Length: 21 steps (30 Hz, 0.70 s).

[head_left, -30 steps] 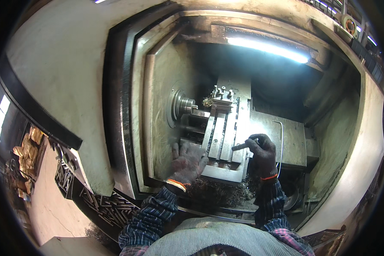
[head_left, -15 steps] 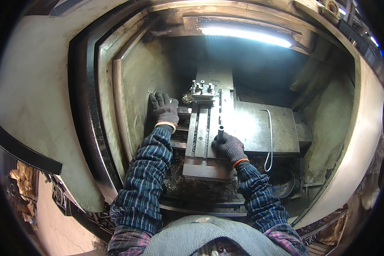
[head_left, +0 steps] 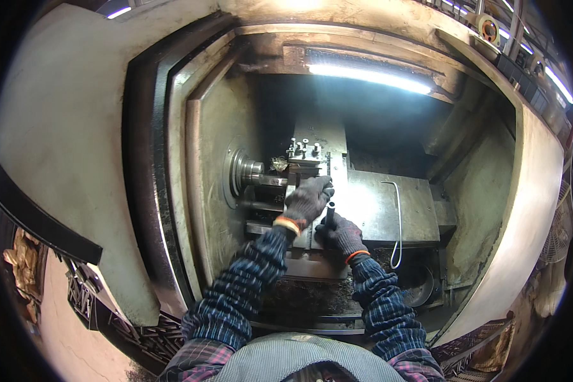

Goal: The person operates a CNC lathe by repeatedly loading metal rods into the chuck, starting the machine via the control panel, and removing finished parts. The person places the finished parts into a nearby bin and continues the cycle.

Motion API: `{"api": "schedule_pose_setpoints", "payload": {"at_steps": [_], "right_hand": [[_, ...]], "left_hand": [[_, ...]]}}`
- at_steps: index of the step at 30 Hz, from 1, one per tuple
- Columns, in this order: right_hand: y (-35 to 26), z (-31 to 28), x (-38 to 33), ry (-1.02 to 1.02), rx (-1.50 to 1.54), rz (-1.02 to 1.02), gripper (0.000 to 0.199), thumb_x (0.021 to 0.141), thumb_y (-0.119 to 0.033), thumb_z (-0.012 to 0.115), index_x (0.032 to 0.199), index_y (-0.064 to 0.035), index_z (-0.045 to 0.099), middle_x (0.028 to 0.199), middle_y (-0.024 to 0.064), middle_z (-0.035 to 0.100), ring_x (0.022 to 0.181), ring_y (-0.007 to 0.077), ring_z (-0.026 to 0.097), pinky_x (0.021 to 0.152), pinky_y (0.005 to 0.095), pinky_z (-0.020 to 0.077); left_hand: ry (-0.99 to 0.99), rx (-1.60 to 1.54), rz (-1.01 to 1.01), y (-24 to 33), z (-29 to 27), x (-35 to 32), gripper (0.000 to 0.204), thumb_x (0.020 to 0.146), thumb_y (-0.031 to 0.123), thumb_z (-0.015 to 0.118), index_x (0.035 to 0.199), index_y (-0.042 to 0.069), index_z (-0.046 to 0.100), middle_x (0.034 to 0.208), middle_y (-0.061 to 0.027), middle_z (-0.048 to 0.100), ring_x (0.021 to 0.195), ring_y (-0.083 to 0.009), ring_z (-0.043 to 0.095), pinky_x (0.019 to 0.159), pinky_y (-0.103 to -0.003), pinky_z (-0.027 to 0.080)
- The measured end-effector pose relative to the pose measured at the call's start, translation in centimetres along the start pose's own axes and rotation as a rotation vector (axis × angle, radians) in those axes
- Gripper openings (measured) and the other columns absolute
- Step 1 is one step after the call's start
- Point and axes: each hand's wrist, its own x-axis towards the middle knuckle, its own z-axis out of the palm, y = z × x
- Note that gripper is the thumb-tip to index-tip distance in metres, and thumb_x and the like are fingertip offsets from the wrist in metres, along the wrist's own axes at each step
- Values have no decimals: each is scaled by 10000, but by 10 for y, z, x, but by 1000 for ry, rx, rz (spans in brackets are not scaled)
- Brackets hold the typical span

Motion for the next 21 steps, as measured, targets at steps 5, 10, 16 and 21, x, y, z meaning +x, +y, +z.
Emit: {"api": "schedule_pose_setpoints", "payload": {"at_steps": [5, 10, 16, 21], "right_hand": [[-17, -7, 8, -61, -332, 16, 519, 940, -453, 661, 1389, -234, 522, 1252, 163, 634, 1102, 403, 662, 939, 513, 536], [-43, -24, 32, -68, -372, -61, 456, 984, -547, 591, 1163, -131, 640, 1110, 170, 699, 1048, 392, 684, 873, 541, 521], [-99, 1, 83, 101, -375, -241, 472, 953, -559, 624, 1179, -145, 646, 954, 177, 748, 929, 385, 730, 782, 537, 540], [-106, -1, 116, 92, -244, -452, 446, 933, -489, 678, 1131, -89, 668, 1007, 205, 735, 967, 417, 704, 835, 506, 540]], "left_hand": [[213, -418, -285, 54, -63, -131, 438, 928, 169, 768, 1321, 46, 617, 947, -60, 682, 848, -77, 635, 736, -257, 531], [442, -827, -255, 75, -151, -248, 442, 935, 12, 637, 1369, -32, 567, 907, -22, 646, 724, -63, 596, 596, -211, 494], [1003, -579, -258, 88, -189, -344, 600, 878, 311, 787, 1338, -20, 589, 905, -109, 679, 665, -152, 642, 511, -224, 474], [1217, -399, -186, 90, -204, -395, 651, 907, 375, 786, 1377, -20, 570, 920, -97, 681, 541, -112, 570, 515, -228, 447]]}}
